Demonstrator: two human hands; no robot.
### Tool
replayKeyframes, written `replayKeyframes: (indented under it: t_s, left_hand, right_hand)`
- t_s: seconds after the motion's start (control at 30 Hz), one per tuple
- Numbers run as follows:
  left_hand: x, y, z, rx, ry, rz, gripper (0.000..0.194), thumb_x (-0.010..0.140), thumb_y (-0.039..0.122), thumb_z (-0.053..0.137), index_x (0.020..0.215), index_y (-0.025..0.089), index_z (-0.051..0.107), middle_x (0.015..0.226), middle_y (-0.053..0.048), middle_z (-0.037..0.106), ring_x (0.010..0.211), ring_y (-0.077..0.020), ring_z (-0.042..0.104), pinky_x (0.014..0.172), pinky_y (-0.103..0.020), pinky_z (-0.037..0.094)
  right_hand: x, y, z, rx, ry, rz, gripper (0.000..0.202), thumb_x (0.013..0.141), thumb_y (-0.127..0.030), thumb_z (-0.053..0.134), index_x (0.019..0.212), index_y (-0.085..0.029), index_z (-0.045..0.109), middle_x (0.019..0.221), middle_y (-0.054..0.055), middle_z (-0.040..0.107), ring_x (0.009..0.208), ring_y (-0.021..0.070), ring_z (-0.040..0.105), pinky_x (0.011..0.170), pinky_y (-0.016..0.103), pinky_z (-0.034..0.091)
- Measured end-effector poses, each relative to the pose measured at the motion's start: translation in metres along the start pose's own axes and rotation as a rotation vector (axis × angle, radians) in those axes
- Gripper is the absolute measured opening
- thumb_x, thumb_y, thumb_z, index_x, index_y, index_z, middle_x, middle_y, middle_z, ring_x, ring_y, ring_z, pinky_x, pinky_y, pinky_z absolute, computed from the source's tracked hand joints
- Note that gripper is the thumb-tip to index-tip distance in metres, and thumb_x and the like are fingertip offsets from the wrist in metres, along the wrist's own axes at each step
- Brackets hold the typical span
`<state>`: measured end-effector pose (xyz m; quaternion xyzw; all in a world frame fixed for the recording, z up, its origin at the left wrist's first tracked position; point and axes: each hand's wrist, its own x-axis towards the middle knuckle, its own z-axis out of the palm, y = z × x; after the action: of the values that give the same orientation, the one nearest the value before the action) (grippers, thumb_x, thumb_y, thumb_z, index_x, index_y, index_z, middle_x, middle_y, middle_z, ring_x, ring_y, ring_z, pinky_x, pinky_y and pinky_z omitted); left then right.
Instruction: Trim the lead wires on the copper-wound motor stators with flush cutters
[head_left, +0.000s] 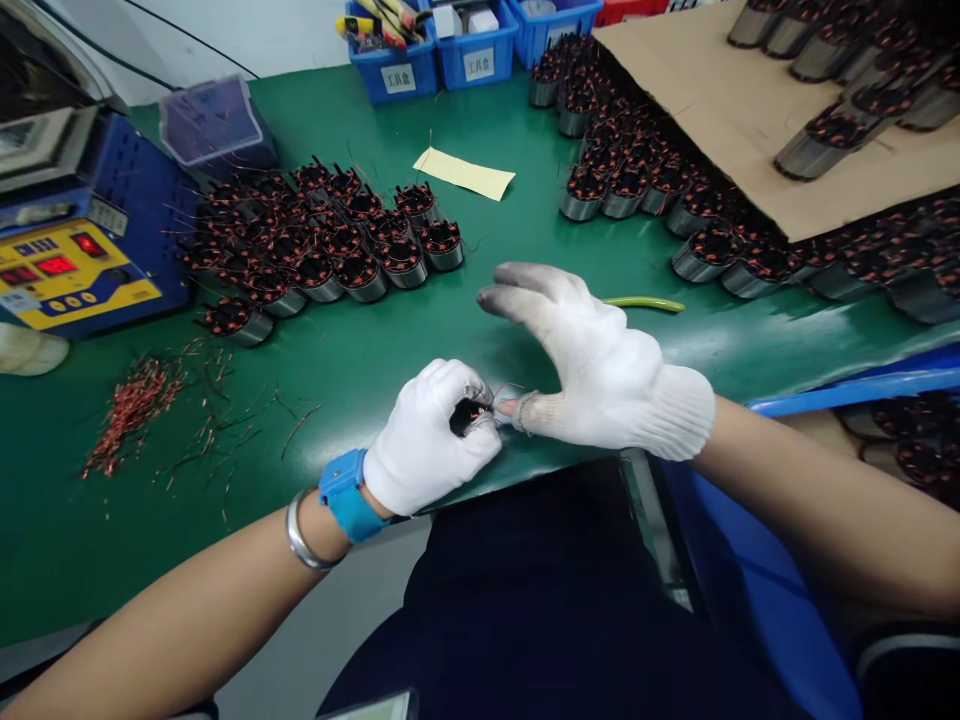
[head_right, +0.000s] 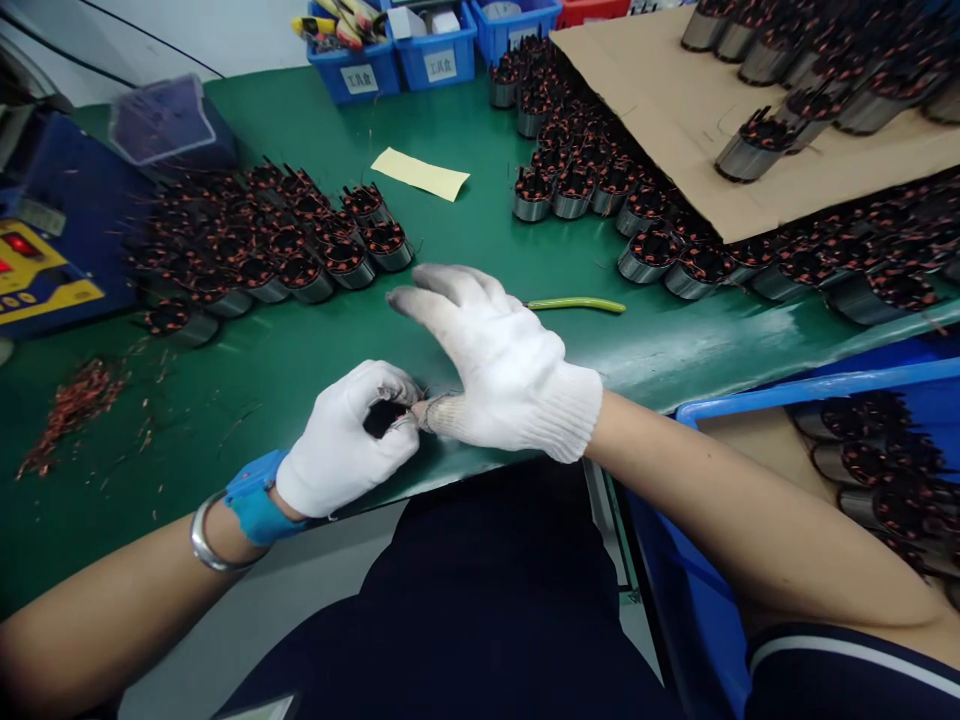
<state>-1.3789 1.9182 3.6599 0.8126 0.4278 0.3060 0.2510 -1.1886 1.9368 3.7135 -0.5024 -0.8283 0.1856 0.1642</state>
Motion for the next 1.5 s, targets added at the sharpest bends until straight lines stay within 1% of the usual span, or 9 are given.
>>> replayKeyframes:
  t_s: [0.07,0.17,0.37,0.73,1.0,1.17,1.27,1.37,1.5]
  left_hand:
    - [0.0,0.0,-0.001,-0.003,-0.007,0.006,0.01,0.07,0.012,0.055,0.076,0.02,0.05,0.077,-0.003,0.058,0.074,-0.0176,0.053,0.07,-0.034,0.045]
    - [0.0,-0.001,-0.001,-0.003,-0.014,0.024,0.01,0.07,0.014,0.056,0.077,0.019,0.052,0.077,-0.003,0.057,0.073,-0.0172,0.052,0.069,-0.034,0.045]
    - [0.0,-0.002,-0.001,-0.018,-0.007,0.043,0.009,0.071,0.013,0.052,0.078,0.019,0.051,0.083,-0.005,0.057,0.077,-0.0174,0.053,0.071,-0.034,0.046]
    - [-0.007,-0.004,-0.002,-0.061,0.036,-0.016,0.044,0.064,0.012,0.058,0.106,0.019,0.044,0.126,-0.014,0.052,0.115,-0.0258,0.055,0.089,-0.04,0.05]
    - [-0.005,-0.007,-0.031,-0.251,-0.312,-0.045,0.087,0.059,0.017,0.068,0.139,0.018,0.033,0.138,-0.016,0.048,0.12,-0.0305,0.053,0.101,-0.046,0.048]
    - [0.007,-0.032,-0.04,-0.84,-0.082,-0.314,0.056,0.082,0.055,0.056,0.123,0.017,0.05,0.13,-0.018,0.055,0.108,-0.0288,0.063,0.082,-0.042,0.058]
    - [0.009,-0.035,-0.051,-1.002,-0.274,-0.58,0.071,0.084,0.075,0.032,0.114,0.017,0.058,0.106,-0.019,0.067,0.08,-0.0285,0.07,0.052,-0.036,0.057]
    - [0.005,-0.027,-0.055,-0.988,-0.581,-0.69,0.055,0.084,0.063,0.05,0.111,0.017,0.06,0.064,-0.009,0.068,0.045,-0.021,0.062,0.032,-0.025,0.042]
    - [-0.003,-0.014,-0.051,-0.959,-0.43,-0.576,0.047,0.085,0.041,0.062,0.125,0.02,0.049,0.068,-0.005,0.067,0.047,-0.0165,0.063,0.036,-0.021,0.045]
  right_hand:
    - [0.007,0.004,-0.001,0.078,-0.079,0.061,0.082,0.064,-0.044,0.076,0.138,-0.026,0.046,0.142,0.008,0.048,0.12,0.0301,0.053,0.094,0.042,0.048]
    - [0.021,0.011,0.002,0.287,-0.515,0.193,0.048,0.067,-0.054,0.073,0.104,-0.024,0.068,0.095,0.004,0.071,0.081,0.0214,0.067,0.067,0.031,0.054]
    - [0.034,0.019,0.023,0.887,-0.929,0.394,0.036,0.069,-0.048,0.075,0.069,-0.016,0.062,0.059,0.002,0.067,0.052,0.0116,0.062,0.05,0.022,0.053]
    - [0.021,0.011,0.028,0.905,-0.804,0.413,0.021,0.08,-0.033,0.067,0.072,-0.014,0.064,0.061,0.002,0.069,0.053,0.011,0.064,0.054,0.02,0.055]
    - [0.008,0.006,0.031,0.848,-0.653,0.387,0.015,0.081,-0.027,0.059,0.072,-0.016,0.062,0.068,0.002,0.068,0.059,0.0131,0.066,0.053,0.022,0.055]
    - [0.003,0.002,0.027,0.873,-0.537,0.364,0.016,0.082,-0.028,0.056,0.073,-0.016,0.062,0.068,0.001,0.067,0.055,0.0114,0.063,0.05,0.021,0.052]
    - [0.001,0.0,0.022,0.91,-0.49,0.322,0.019,0.083,-0.03,0.057,0.072,-0.015,0.061,0.066,0.001,0.066,0.053,0.0099,0.061,0.049,0.02,0.051]
    - [0.001,0.0,0.02,0.917,-0.492,0.315,0.016,0.082,-0.028,0.058,0.073,-0.015,0.061,0.066,0.0,0.066,0.053,0.0095,0.061,0.049,0.019,0.051]
    - [0.003,0.0,0.019,0.986,-0.492,0.358,0.015,0.077,-0.028,0.064,0.072,-0.014,0.062,0.067,0.001,0.066,0.05,0.0088,0.06,0.047,0.019,0.051]
